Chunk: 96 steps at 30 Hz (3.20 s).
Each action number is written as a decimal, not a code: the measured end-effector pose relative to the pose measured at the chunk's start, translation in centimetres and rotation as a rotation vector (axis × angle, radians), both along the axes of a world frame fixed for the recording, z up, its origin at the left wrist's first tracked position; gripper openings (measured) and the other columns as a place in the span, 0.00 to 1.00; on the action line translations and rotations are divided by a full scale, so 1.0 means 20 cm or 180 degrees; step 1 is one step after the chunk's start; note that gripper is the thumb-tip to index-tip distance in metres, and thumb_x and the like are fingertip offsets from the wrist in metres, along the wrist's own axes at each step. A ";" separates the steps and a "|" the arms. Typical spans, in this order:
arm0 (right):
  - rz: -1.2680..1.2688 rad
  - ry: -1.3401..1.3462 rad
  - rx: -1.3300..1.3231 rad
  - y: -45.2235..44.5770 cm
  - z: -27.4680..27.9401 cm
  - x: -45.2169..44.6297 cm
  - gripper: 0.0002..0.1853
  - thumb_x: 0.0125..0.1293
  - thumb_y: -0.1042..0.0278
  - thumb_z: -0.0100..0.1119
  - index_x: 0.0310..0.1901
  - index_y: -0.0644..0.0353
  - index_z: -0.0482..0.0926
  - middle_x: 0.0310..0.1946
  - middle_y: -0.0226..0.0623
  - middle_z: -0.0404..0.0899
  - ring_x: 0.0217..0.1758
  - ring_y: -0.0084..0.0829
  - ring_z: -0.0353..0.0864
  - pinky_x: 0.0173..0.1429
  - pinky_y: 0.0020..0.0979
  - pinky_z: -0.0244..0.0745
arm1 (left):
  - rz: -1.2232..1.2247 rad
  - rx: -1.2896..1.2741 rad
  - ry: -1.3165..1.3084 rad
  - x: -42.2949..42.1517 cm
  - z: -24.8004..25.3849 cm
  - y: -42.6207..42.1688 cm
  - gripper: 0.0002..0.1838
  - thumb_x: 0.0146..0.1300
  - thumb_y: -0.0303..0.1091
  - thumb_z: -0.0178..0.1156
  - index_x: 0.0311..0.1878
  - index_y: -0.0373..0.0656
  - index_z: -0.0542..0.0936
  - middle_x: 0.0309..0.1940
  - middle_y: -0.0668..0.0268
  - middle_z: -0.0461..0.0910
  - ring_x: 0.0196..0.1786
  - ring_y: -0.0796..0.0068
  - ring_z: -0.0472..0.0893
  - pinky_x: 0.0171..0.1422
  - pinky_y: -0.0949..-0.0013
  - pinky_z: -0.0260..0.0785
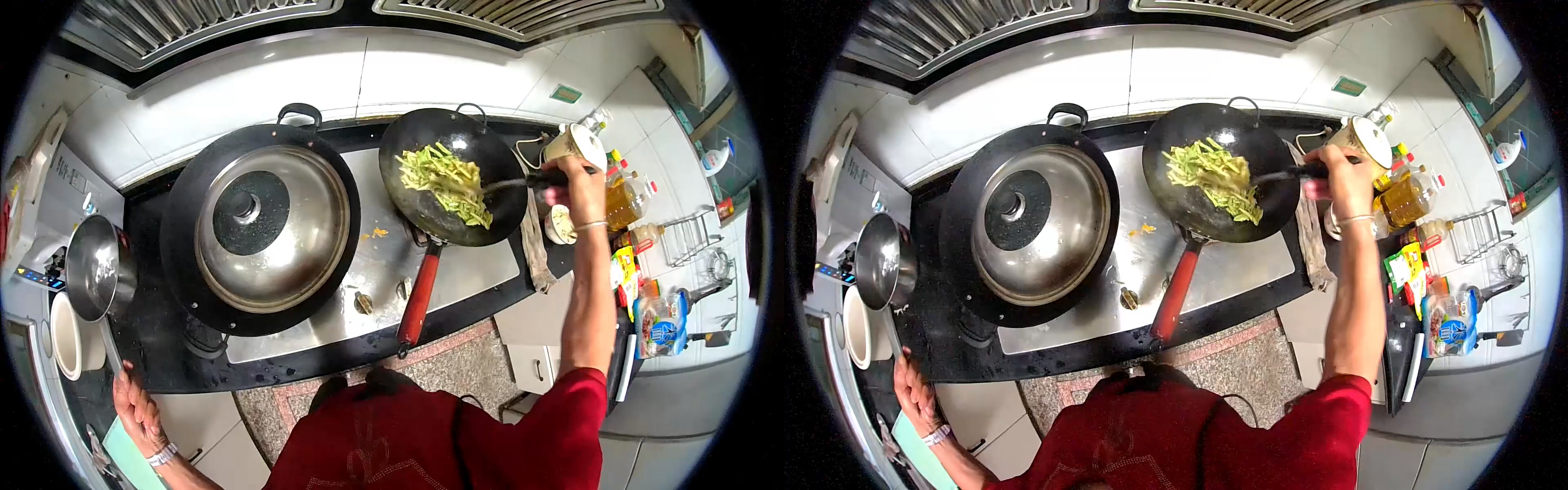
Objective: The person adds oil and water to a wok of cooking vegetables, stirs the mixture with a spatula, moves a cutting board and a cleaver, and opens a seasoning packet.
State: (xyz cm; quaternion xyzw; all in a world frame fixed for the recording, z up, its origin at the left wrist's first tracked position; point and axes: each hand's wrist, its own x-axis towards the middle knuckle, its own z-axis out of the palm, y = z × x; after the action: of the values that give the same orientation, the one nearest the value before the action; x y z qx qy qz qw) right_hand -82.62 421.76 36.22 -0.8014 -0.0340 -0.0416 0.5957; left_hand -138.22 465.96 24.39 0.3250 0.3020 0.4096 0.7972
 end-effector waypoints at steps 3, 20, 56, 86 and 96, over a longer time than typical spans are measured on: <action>0.0339 -0.0032 -0.1029 -0.04 0.18 -0.07 0.13 0.58 0.68 0.55 0.24 0.70 0.80 0.18 0.39 0.78 0.09 0.28 0.74 0.13 0.28 0.67 | -0.0003 0.0060 0.0149 0.10 0.13 -0.12 0.14 0.77 0.31 0.47 0.57 0.31 0.69 0.18 0.72 0.61 0.07 0.88 0.58 0.04 0.80 0.51; 0.1118 -0.0896 -0.1082 -0.22 -0.17 0.01 0.08 0.62 0.73 0.56 0.32 0.68 0.82 0.24 0.32 0.81 0.24 0.20 0.78 0.29 0.25 0.74 | -0.2343 0.0387 0.0965 1.06 0.53 -0.70 0.12 0.70 0.31 0.56 0.50 0.33 0.72 0.16 0.72 0.63 0.08 0.88 0.56 0.07 0.79 0.49; 0.0734 0.0066 0.0180 -0.41 -0.38 -0.12 0.09 0.66 0.75 0.54 0.34 0.69 0.84 0.27 0.34 0.83 0.18 0.20 0.78 0.24 0.22 0.73 | -0.3664 0.3918 0.2554 2.00 0.33 -1.23 0.12 0.69 0.34 0.55 0.42 0.32 0.73 0.24 0.50 0.76 0.29 0.54 0.78 0.36 0.55 0.68; 0.1067 -0.0183 -0.0473 -0.18 -0.25 0.48 0.09 0.61 0.72 0.58 0.38 0.68 0.83 0.28 0.36 0.83 0.25 0.27 0.85 0.30 0.26 0.80 | -0.3057 0.1426 0.1289 1.84 0.43 -1.01 0.10 0.72 0.32 0.54 0.51 0.37 0.74 0.16 0.74 0.63 0.10 0.87 0.58 0.12 0.78 0.52; 0.2469 -0.1802 -0.1087 0.04 -0.08 0.36 0.08 0.56 0.72 0.59 0.34 0.68 0.82 0.29 0.41 0.84 0.35 0.29 0.84 0.45 0.32 0.79 | -0.2969 0.1329 0.1261 1.73 0.43 -0.96 0.11 0.72 0.32 0.54 0.51 0.36 0.74 0.15 0.74 0.63 0.10 0.87 0.58 0.12 0.78 0.52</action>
State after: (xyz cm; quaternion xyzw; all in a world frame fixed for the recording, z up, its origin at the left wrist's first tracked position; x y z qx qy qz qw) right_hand -75.37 422.58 34.67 -0.7731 -0.4955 -0.0268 0.3952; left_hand -103.54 446.83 33.02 0.6467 0.1824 -0.0051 0.7406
